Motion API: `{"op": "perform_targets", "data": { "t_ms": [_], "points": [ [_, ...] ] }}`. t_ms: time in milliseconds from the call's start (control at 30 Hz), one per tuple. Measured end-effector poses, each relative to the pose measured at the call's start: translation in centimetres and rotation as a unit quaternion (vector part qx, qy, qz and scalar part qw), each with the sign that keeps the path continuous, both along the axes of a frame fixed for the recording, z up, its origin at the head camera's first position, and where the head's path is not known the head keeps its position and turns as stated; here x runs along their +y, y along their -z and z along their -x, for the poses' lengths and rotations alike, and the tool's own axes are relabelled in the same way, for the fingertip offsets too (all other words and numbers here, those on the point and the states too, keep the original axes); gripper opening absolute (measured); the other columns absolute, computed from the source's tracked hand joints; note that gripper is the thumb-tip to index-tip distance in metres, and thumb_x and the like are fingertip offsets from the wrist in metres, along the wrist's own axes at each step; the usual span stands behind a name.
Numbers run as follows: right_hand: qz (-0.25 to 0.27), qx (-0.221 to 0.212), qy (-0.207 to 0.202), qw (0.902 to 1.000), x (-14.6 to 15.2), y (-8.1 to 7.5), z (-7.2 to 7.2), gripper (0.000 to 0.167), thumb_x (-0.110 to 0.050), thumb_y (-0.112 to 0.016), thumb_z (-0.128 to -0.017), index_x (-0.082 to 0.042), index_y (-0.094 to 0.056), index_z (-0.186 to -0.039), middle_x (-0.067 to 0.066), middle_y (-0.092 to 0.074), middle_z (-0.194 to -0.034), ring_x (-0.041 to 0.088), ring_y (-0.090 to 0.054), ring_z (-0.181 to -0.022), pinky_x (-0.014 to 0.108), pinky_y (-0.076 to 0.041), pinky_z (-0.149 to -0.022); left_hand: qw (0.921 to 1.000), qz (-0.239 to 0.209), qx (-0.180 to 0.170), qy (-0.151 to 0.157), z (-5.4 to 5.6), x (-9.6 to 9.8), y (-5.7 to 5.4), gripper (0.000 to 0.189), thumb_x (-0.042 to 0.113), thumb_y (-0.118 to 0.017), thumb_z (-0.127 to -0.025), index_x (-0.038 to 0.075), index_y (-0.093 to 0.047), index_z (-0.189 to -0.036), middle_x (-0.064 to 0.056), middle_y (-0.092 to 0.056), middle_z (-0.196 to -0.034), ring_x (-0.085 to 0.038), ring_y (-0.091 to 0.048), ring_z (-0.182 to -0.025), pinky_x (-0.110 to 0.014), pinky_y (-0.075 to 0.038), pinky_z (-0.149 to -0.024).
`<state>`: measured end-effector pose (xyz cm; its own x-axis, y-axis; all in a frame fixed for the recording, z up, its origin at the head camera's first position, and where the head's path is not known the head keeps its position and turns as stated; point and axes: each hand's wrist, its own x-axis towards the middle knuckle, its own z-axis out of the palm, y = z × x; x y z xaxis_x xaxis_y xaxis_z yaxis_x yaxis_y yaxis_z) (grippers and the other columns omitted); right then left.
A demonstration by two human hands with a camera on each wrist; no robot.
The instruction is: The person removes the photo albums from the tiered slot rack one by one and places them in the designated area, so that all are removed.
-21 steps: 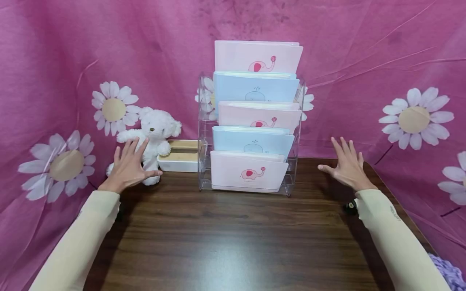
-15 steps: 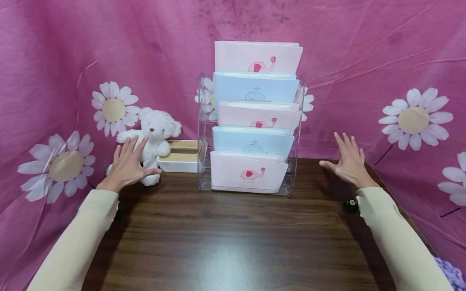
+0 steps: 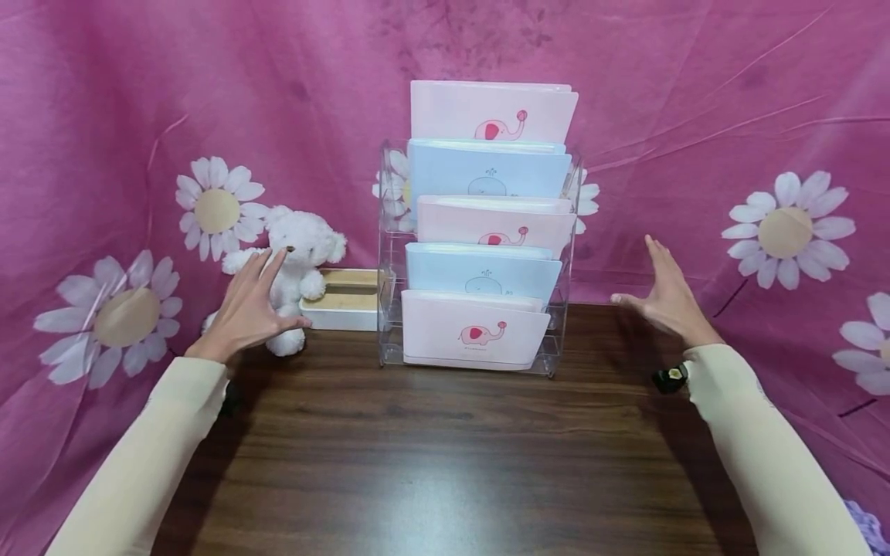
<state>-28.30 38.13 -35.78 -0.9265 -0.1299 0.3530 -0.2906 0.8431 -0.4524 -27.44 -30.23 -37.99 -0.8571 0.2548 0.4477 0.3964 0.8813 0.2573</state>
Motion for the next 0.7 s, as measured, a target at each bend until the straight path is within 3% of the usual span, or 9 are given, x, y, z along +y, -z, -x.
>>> {"op": "perform_targets", "data": {
  "t_ms": [133, 233, 300, 400, 533, 600, 700],
  "points": [
    [0.081, -0.023, 0.012, 0.9964, -0.7, -1.3, 0.1, 0.116, -0.033, -0.081, -0.085, -0.018, 0.002, -0.165, 0.016, -0.004, -0.173, 0.040, -0.007, -0.159, 0.062, -0.009, -0.130, 0.9998, -0.017, -0.011, 0.009, 0.1, 0.7, -0.6, 0.124, 0.046, -0.091, -0.064, 0.011, -0.024, -0.162, -0.029, -0.028, -0.163, -0.048, -0.021, -0.153, -0.067, -0.020, -0.124],
    [0.178, -0.041, 0.008, 0.9832, -1.5, -2.5, 0.3, 0.112, -0.029, -0.077, -0.090, -0.023, 0.006, -0.165, 0.012, 0.000, -0.173, 0.033, -0.004, -0.160, 0.056, -0.006, -0.132, 0.9993, -0.022, -0.030, 0.009, 0.3, 1.3, -1.2, 0.124, 0.047, -0.090, -0.067, 0.014, -0.020, -0.163, -0.027, -0.025, -0.165, -0.049, -0.018, -0.154, -0.067, -0.018, -0.125],
    [0.246, -0.039, -0.004, 0.9685, -2.1, -3.4, 0.6, 0.107, -0.022, -0.074, -0.092, -0.023, 0.005, -0.165, 0.013, -0.001, -0.173, 0.030, -0.005, -0.161, 0.051, -0.005, -0.133, 0.9988, -0.025, -0.042, 0.009, 0.5, 1.7, -1.6, 0.124, 0.048, -0.089, -0.068, 0.015, -0.017, -0.164, -0.025, -0.022, -0.166, -0.048, -0.017, -0.155, -0.069, -0.018, -0.124],
    [0.345, -0.028, -0.036, 0.9374, -3.1, -4.5, 1.1, 0.103, -0.011, -0.071, -0.092, -0.021, 0.000, -0.165, 0.014, -0.003, -0.173, 0.027, -0.005, -0.161, 0.044, -0.005, -0.134, 0.9978, -0.035, -0.054, 0.014, 0.9, 2.5, -2.2, 0.124, 0.049, -0.088, -0.070, 0.018, -0.014, -0.165, -0.023, -0.019, -0.168, -0.046, -0.015, -0.156, -0.071, -0.019, -0.123],
    [0.440, -0.023, -0.083, 0.8937, -4.5, -5.5, 1.3, 0.100, -0.002, -0.068, -0.091, -0.018, -0.003, -0.165, 0.012, -0.005, -0.173, 0.024, -0.006, -0.162, 0.037, -0.009, -0.134, 0.9961, -0.057, -0.063, 0.021, 1.4, 3.5, -2.8, 0.123, 0.046, -0.088, -0.072, 0.022, -0.010, -0.165, -0.019, -0.016, -0.170, -0.042, -0.012, -0.158, -0.073, -0.019, -0.122],
    [0.458, -0.020, -0.095, 0.8836, -5.2, -5.8, 1.4, 0.099, -0.001, -0.068, -0.090, -0.016, -0.004, -0.165, 0.012, -0.006, -0.173, 0.025, -0.008, -0.161, 0.036, -0.013, -0.134, 0.9954, -0.072, -0.059, 0.024, 1.7, 4.0, -3.0, 0.123, 0.044, -0.088, -0.072, 0.024, -0.010, -0.165, -0.017, -0.017, -0.170, -0.040, -0.013, -0.158, -0.072, -0.020, -0.123],
    [0.465, -0.014, -0.099, 0.8797, -6.0, -6.2, 1.4, 0.099, -0.002, -0.067, -0.090, -0.015, -0.004, -0.165, 0.011, -0.005, -0.173, 0.025, -0.008, -0.161, 0.037, -0.015, -0.133, 0.9938, -0.094, -0.049, 0.033, 2.2, 4.7, -3.3, 0.123, 0.042, -0.090, -0.071, 0.024, -0.012, -0.165, -0.015, -0.020, -0.170, -0.039, -0.017, -0.158, -0.069, -0.021, -0.124]
  ]
}}
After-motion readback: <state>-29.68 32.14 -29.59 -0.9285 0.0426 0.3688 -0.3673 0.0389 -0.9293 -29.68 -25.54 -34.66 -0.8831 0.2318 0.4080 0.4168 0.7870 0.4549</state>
